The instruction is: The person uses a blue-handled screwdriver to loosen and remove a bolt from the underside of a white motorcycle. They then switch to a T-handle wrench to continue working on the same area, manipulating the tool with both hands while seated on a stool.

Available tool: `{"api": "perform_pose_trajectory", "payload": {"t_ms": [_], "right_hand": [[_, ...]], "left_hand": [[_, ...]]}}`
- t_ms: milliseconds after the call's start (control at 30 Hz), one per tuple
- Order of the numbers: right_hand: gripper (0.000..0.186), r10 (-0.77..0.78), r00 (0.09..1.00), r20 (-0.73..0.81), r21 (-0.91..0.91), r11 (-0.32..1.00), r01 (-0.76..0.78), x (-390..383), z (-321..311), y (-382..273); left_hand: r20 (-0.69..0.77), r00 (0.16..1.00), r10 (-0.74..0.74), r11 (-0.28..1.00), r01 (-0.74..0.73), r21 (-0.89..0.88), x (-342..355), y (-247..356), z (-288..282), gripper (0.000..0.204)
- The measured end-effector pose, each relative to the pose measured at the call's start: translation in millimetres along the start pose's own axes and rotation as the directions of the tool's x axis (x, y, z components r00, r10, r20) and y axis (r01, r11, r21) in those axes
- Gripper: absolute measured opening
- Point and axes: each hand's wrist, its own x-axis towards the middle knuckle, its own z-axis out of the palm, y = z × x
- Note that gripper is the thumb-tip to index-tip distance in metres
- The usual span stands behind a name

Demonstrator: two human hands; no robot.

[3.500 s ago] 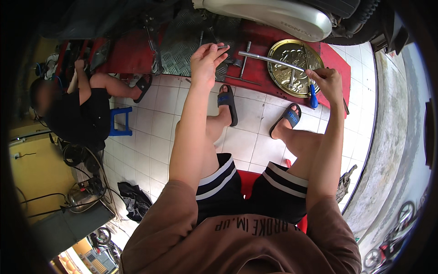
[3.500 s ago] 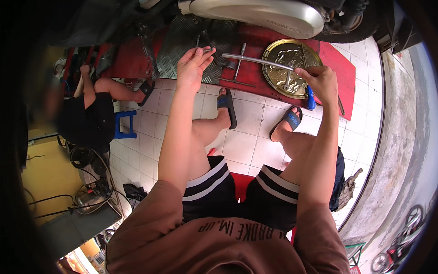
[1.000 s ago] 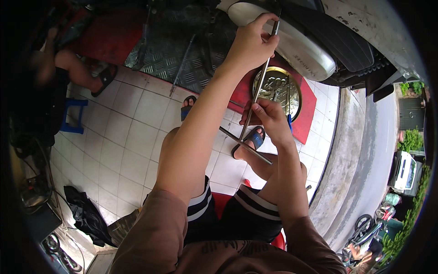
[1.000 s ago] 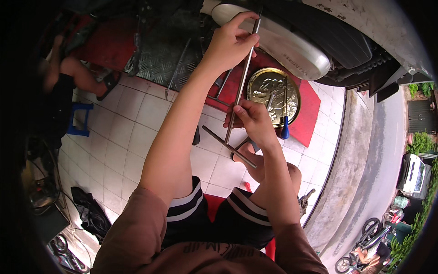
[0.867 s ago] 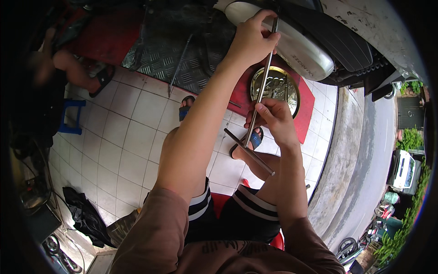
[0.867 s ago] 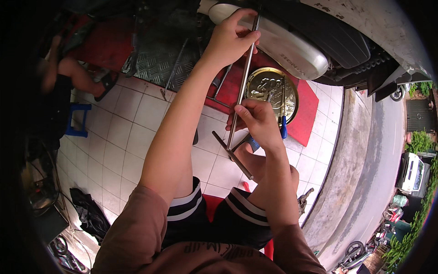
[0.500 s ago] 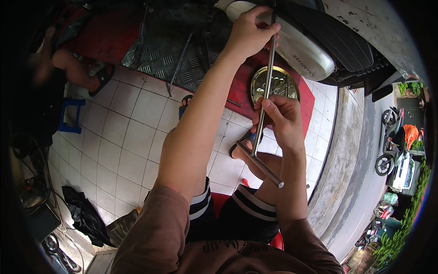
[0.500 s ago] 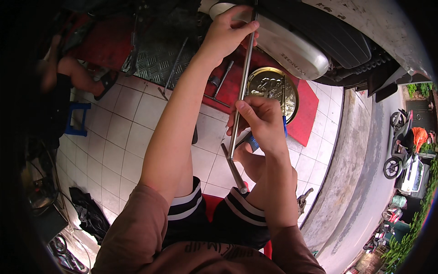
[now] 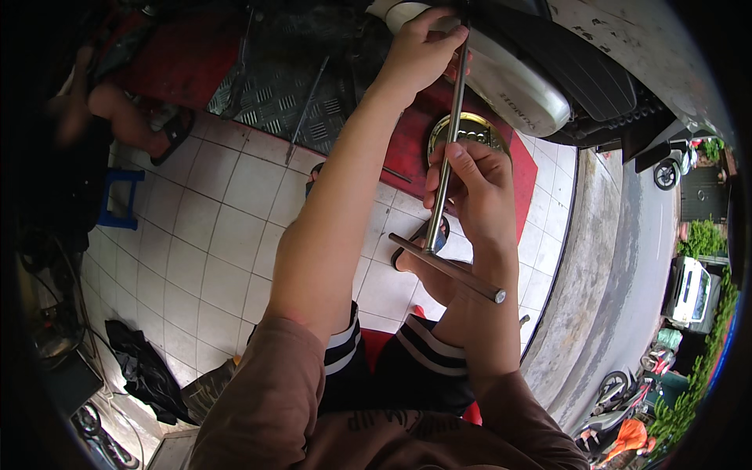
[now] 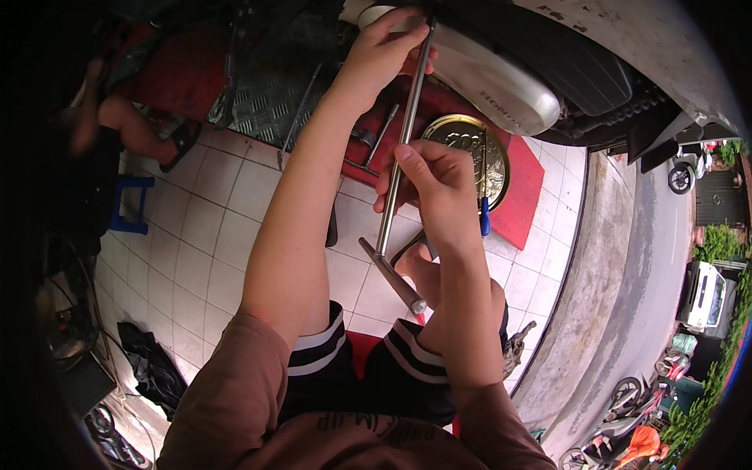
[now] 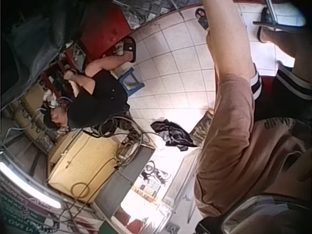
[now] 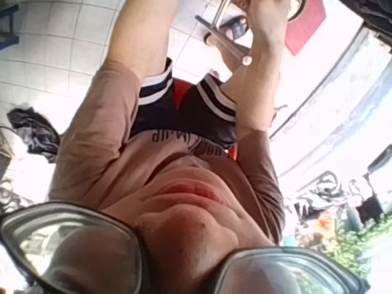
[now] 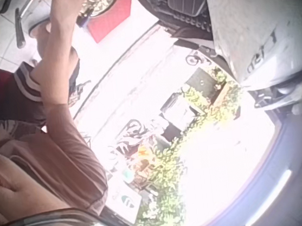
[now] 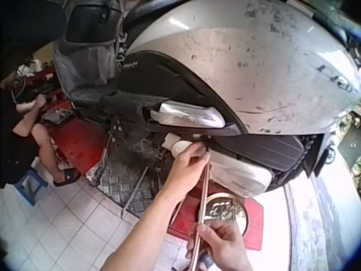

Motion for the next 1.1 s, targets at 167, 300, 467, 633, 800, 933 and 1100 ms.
{"api": "perform_pose_trajectory", "payload": {"t_ms": [167,300,467,633,800,933,1100], "right_hand": [[0.029,-0.007,0.997,0.073,0.149,0.989,-0.004,14.3,5.8,-1.9],[0.026,-0.044,0.995,0.094,0.250,0.968,0.020,26.9,22.0,7.1],[0.025,-0.086,0.995,0.042,0.407,0.911,0.061,39.6,29.7,22.1],[0.027,-0.083,0.995,0.046,0.559,0.828,0.044,37.4,44.7,16.1],[0.025,0.005,0.881,0.472,0.209,0.971,-0.118,24.0,32.6,11.9],[0.019,0.022,0.849,0.529,0.107,0.990,-0.093,15.8,39.7,19.0],[0.021,-0.091,0.851,0.517,0.303,0.949,-0.083,20.1,50.1,28.0]], "left_hand": [[0.084,0.944,-0.318,0.936,0.299,0.184,-40.7,28.0,-19.7,0.046],[0.289,0.661,-0.693,0.710,0.556,0.432,-108.8,52.2,-69.7,0.066],[0.525,0.701,-0.483,0.876,0.389,0.286,-176.3,93.6,-94.8,0.040],[0.089,0.885,-0.458,0.842,0.399,0.362,-210.5,105.0,-88.1,0.015],[0.039,0.983,-0.181,0.638,0.088,0.765,-201.4,160.7,-62.5,0.015],[0.035,0.997,-0.075,0.317,-0.010,0.949,-194.4,200.9,-17.1,0.031],[-0.023,0.977,0.210,0.369,-0.057,0.928,-223.9,167.6,42.2,0.040]]}}
